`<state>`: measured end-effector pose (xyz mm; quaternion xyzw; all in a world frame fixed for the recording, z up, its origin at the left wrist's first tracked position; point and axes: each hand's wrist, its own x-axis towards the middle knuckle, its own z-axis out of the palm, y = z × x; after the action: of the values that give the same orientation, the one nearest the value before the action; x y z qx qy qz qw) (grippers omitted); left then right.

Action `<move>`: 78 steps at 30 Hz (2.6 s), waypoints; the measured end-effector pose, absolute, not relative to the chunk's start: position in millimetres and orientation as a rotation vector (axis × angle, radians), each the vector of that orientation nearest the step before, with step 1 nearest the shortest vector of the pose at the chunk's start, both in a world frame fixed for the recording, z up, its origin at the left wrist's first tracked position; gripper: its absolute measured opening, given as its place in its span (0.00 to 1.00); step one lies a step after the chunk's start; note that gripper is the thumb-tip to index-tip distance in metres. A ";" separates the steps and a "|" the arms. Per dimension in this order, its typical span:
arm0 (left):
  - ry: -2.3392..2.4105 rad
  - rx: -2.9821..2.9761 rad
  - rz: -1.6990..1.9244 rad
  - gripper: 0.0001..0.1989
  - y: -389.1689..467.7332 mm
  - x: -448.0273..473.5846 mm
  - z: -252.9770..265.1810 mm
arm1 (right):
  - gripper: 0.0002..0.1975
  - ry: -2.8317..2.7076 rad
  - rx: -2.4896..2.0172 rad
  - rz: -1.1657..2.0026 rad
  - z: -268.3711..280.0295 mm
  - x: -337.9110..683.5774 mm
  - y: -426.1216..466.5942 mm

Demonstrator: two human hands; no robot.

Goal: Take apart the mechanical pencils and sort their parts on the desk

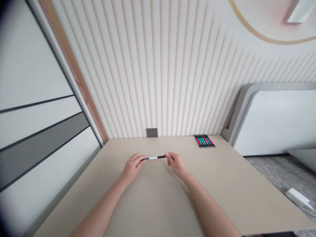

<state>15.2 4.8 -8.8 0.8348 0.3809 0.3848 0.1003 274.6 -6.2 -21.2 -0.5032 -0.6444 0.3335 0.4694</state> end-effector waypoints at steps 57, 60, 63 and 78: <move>1.074 2.464 1.195 0.09 4.9 15.2 -9.1 | 0.20 -1.753 -1.200 0.866 -7.6 280.0 -16.4; 1.042 2.496 1.208 0.09 5.2 15.1 -10.2 | 0.21 -1.784 -1.239 0.853 -8.1 278.0 -17.2; 1.021 2.531 1.230 0.10 5.4 14.4 -11.3 | 0.25 -1.779 -1.281 0.895 -9.2 276.9 -17.5; 1.063 2.473 1.213 0.10 3.7 15.0 -6.9 | 0.19 -1.755 -1.211 0.850 -7.1 279.2 -16.6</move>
<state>15.0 3.7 -6.9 0.8338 0.3584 0.4091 0.0944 279.2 -16.6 -7.1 -0.4810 -0.6972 0.3375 0.4107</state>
